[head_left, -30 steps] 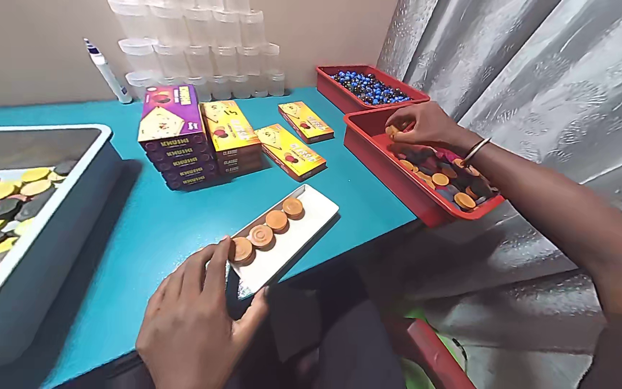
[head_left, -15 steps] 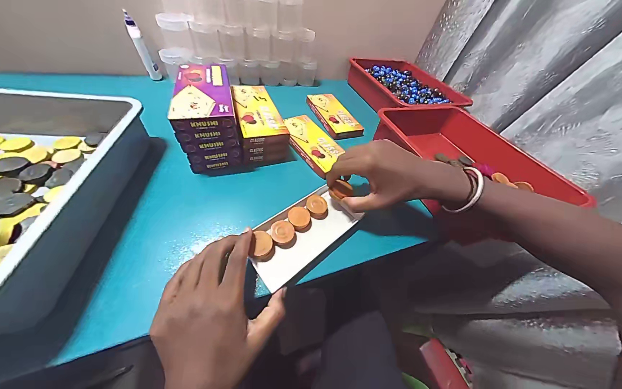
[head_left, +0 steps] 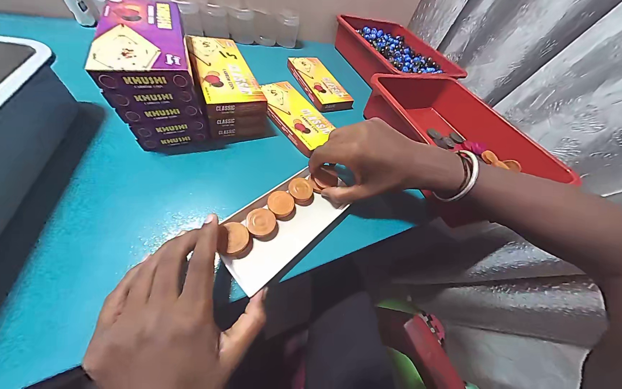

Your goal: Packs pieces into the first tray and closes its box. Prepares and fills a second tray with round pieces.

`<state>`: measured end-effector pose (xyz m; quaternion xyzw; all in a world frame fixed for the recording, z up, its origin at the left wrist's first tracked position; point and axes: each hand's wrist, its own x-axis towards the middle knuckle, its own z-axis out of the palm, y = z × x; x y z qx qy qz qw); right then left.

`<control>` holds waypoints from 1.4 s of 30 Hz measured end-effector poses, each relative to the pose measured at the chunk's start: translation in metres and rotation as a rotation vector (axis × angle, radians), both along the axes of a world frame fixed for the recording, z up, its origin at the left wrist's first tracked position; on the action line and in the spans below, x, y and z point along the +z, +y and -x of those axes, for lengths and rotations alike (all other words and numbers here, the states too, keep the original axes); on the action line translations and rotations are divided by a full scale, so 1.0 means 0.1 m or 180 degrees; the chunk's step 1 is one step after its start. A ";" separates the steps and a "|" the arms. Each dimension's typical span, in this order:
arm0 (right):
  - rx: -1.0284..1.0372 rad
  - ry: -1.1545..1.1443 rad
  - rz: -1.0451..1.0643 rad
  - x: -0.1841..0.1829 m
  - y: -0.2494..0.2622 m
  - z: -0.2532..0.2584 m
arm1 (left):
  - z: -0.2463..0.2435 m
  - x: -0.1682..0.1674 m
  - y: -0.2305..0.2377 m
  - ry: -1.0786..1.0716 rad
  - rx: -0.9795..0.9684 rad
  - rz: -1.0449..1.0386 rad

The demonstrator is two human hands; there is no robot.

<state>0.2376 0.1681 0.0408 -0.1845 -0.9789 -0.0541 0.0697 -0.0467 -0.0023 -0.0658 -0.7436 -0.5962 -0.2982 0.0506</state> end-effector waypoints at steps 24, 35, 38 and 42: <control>-0.0911 0.0423 -0.0292 0.95 0.10 -0.87 | 0.03 0.01 0.01 0.0022 -0.0090 0.0005; -0.3431 -0.0905 0.0761 0.52 -0.22 -2.58 | 0.04 -0.01 0.04 -0.0014 -0.0167 0.0011; -0.3446 -0.0714 0.0720 0.62 -0.14 -2.55 | 0.03 0.02 0.03 0.0000 -0.0173 -0.0041; -0.3049 -0.0629 0.0790 0.64 -0.06 -2.37 | 0.01 0.05 0.02 0.0037 -0.0164 -0.0112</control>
